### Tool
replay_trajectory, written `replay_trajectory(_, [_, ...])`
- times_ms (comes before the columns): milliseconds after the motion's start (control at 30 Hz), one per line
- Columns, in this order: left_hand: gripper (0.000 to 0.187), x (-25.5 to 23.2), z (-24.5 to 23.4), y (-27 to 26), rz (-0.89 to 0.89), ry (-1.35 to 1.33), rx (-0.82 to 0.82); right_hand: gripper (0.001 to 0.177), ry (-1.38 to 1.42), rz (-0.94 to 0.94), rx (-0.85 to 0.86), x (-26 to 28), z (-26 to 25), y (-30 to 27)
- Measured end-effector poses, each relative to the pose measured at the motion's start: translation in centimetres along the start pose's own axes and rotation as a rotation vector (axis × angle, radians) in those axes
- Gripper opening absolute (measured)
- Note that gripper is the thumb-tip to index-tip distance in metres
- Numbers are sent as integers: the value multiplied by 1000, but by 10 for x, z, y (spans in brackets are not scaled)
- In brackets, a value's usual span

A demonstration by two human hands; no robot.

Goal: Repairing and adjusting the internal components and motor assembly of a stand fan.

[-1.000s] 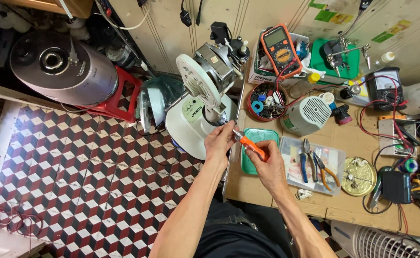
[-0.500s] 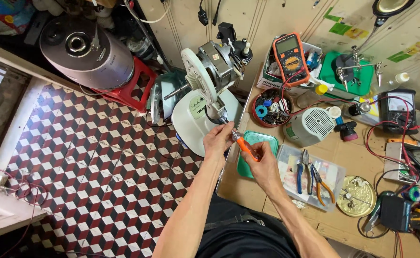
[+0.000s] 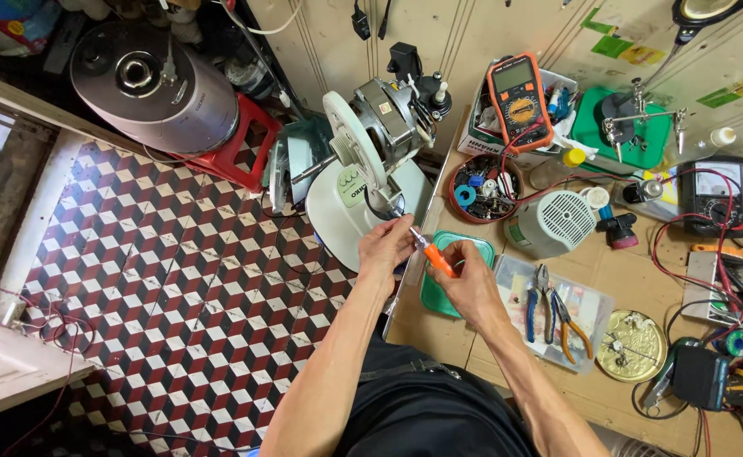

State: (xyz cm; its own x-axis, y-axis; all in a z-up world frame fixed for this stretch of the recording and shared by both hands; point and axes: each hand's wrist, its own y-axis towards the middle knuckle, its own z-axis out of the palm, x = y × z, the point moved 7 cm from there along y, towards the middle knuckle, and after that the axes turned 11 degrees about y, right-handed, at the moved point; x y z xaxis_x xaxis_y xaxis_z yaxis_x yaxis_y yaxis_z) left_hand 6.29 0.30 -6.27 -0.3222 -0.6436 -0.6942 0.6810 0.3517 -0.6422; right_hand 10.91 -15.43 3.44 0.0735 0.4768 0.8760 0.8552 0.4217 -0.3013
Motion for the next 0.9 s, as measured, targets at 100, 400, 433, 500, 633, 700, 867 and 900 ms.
replay_trajectory(100, [36, 6, -8, 8, 8, -8, -36, 46, 119, 166, 98, -4, 6, 4])
replay_trajectory(400, [36, 2, -5, -3, 72, -97, -48, 40, -81, 11, 55, -12, 8, 7])
replay_trajectory(433, [36, 4, -10, -3, 77, -141, -146, 43, -152, -75, 12, -2, 7, 6])
replay_trajectory(500, [36, 2, -11, -1, 96, -172, -155, 43, -175, -114, 1, 8, 8, 3])
replay_trajectory(633, [37, 7, -5, 8, 57, -231, -186, 42, -266, -232, -30, 18, 13, -2])
replay_trajectory(700, [37, 7, -5, 8, 30, -243, -228, 40, -292, -230, -21, 18, 12, -2])
replay_trajectory(867, [35, 9, -8, 8, 23, -264, -239, 38, -304, -234, -20, 20, 10, -2])
replay_trajectory(900, [34, 7, -7, 6, 30, -252, -223, 38, -309, -241, -25, 20, 8, -3])
